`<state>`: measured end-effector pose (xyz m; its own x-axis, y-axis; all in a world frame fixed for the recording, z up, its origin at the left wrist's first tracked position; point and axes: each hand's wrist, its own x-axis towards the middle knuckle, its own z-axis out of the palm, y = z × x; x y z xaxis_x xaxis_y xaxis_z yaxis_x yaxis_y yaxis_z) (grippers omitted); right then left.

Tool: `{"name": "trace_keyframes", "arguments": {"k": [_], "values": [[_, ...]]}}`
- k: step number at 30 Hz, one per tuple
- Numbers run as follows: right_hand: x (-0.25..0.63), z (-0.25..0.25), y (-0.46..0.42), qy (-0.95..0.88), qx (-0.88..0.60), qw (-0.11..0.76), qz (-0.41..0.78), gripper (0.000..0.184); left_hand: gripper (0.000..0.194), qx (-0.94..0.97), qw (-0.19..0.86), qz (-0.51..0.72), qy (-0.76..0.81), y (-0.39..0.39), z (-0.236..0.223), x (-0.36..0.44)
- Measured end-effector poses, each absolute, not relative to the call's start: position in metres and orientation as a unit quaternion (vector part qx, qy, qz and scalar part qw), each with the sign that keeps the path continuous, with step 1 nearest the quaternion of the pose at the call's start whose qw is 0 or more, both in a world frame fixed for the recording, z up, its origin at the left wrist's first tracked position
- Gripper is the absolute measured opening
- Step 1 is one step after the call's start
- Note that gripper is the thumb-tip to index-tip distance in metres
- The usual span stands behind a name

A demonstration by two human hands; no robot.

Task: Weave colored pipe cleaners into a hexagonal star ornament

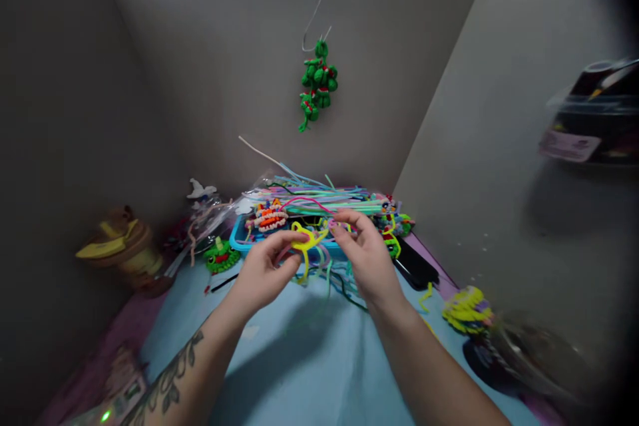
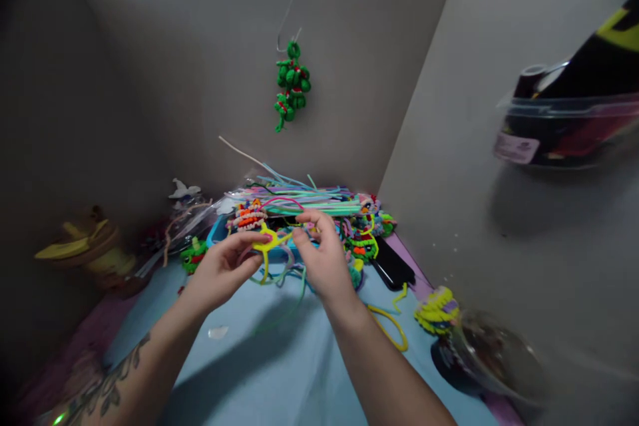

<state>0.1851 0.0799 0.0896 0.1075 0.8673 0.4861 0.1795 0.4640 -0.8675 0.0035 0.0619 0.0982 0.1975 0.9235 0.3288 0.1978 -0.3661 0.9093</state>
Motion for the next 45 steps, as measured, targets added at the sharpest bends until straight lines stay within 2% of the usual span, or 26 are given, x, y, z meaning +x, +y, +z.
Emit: {"name": "trace_keyframes", "arguments": {"k": [3, 8, 13, 21, 28, 30, 33, 35, 39, 43, 45], "values": [[0.197, 0.082, 0.069, -0.661, -0.445, 0.554, 0.24, 0.021, 0.023, 0.682, 0.402, 0.447, 0.416, 0.043, 0.087, 0.0], [0.208, 0.035, 0.04, -0.747, -0.454, 0.461, 0.151, 0.034, 0.012, 0.677, 0.381, 0.463, 0.427, 0.005, 0.045, -0.003], [0.209, -0.009, 0.033, -0.756, -0.469, 0.433, 0.147, 0.038, 0.007, 0.662, 0.403, 0.472, 0.421, -0.002, 0.013, -0.004], [0.21, -0.019, 0.041, -0.704, -0.503, 0.473, 0.165, 0.021, 0.032, 0.574, 0.511, 0.428, 0.476, -0.002, 0.01, -0.009], [0.214, -0.021, 0.033, -0.716, -0.482, 0.492, 0.114, 0.02, 0.033, 0.566, 0.578, 0.37, 0.457, -0.005, 0.01, -0.007], [0.216, -0.021, 0.032, -0.718, -0.483, 0.491, 0.103, 0.022, 0.04, 0.539, 0.587, 0.397, 0.455, -0.006, 0.01, -0.008], [0.219, -0.023, 0.033, -0.71, -0.491, 0.495, 0.093, 0.025, 0.063, 0.465, 0.614, 0.465, 0.436, -0.007, 0.008, -0.009], [0.22, -0.024, 0.033, -0.708, -0.492, 0.498, 0.09, 0.025, 0.069, 0.433, 0.623, 0.498, 0.42, -0.007, 0.005, -0.01], [0.218, -0.024, 0.032, -0.714, -0.485, 0.497, 0.091, 0.027, 0.059, 0.472, 0.593, 0.497, 0.423, -0.004, 0.0, -0.011], [0.218, -0.02, 0.03, -0.713, -0.476, 0.511, 0.067, 0.029, 0.023, 0.6, 0.473, 0.462, 0.45, -0.004, 0.001, -0.01], [0.221, -0.018, 0.03, -0.704, -0.485, 0.518, 0.036, 0.028, 0.013, 0.634, 0.424, 0.455, 0.46, -0.004, 0.002, -0.01]]}}
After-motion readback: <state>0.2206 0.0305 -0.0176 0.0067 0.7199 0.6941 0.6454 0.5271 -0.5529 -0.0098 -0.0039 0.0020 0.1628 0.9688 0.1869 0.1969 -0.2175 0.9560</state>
